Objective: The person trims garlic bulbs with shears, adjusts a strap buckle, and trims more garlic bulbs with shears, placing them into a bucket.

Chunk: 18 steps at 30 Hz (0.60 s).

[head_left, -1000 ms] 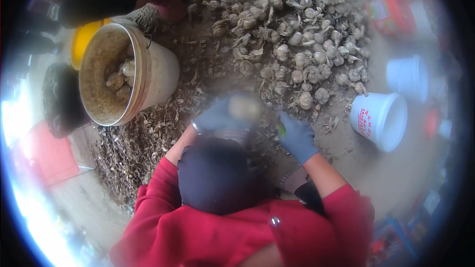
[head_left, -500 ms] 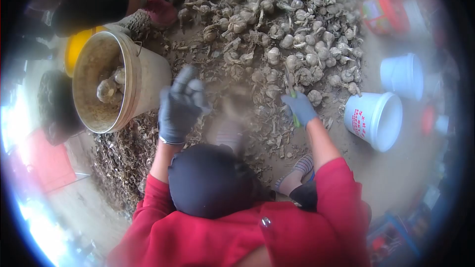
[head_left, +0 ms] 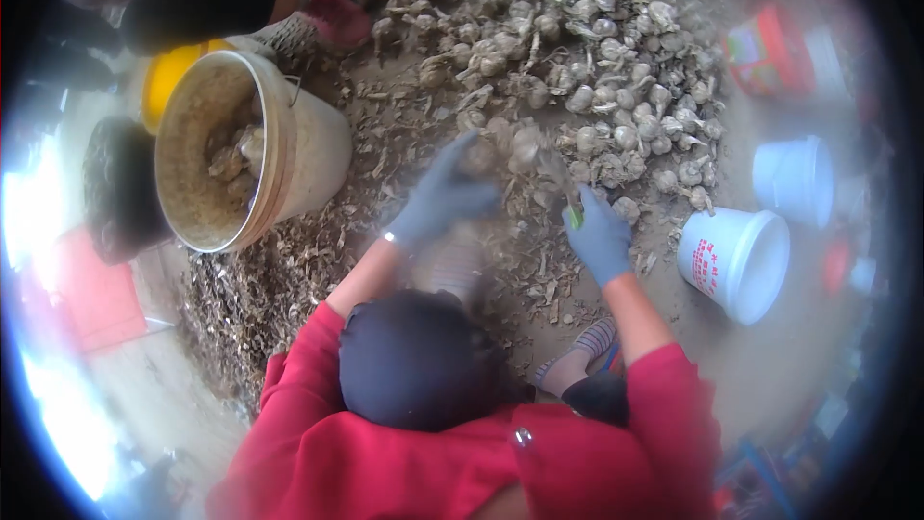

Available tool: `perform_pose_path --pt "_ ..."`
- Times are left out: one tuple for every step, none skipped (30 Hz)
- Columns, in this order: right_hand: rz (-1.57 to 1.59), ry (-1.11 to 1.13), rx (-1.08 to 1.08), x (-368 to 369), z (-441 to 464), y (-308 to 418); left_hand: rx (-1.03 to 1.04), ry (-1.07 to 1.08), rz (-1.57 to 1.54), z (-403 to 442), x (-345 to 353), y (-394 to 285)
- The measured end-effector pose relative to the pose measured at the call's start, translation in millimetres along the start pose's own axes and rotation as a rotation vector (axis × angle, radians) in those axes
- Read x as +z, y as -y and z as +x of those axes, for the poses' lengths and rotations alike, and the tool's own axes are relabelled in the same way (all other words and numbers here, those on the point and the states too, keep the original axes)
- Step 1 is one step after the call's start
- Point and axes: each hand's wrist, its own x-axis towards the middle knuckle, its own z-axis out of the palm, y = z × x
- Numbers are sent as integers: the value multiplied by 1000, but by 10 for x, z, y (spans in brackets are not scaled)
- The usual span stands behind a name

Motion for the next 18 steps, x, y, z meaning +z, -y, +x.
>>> perform_pose_path --pt "-14 -52 -83 -22 -140 10 -12 23 65 72 40 -4" --pt "-15 -37 -111 -74 -267 78 129 89 -32 166 100 149" --pt "-17 -23 -134 -131 -391 173 170 107 184 229 72 278" --pt "-21 -10 -153 -165 -465 230 218 117 397 294 43 406" --pt "-13 -20 -166 -175 -492 236 216 107 484 255 70 337" --pt "-6 -28 -176 -181 -522 232 210 112 429 230 73 388" --pt "2 -37 -186 -186 -541 232 203 116 374 208 53 476" --pt "35 23 -156 -197 -549 248 198 118 368 166 46 503" --pt "20 32 -169 -223 -571 284 193 120 363 124 38 531" --pt "6 40 -183 -264 -587 331 193 121 406 78 31 552" --pt "-9 45 -198 -286 -585 369 196 122 450 42 34 535" --pt "-26 44 -218 -283 -583 392 269 104 551 -52 77 286" --pt "-45 43 -237 -281 -576 408 257 109 559 -86 83 199" --pt "-64 43 -256 -280 -565 417 244 113 566 -113 70 148" --pt "-62 64 -269 -282 -558 416 228 117 572 -139 60 115" --pt "-60 84 -282 -287 -544 414 216 114 598 -151 55 78" --pt "-57 105 -292 -292 -541 409 203 114 624 -162 54 51" --pt "-54 111 -299 -301 -540 402 191 114 650 -168 47 47"
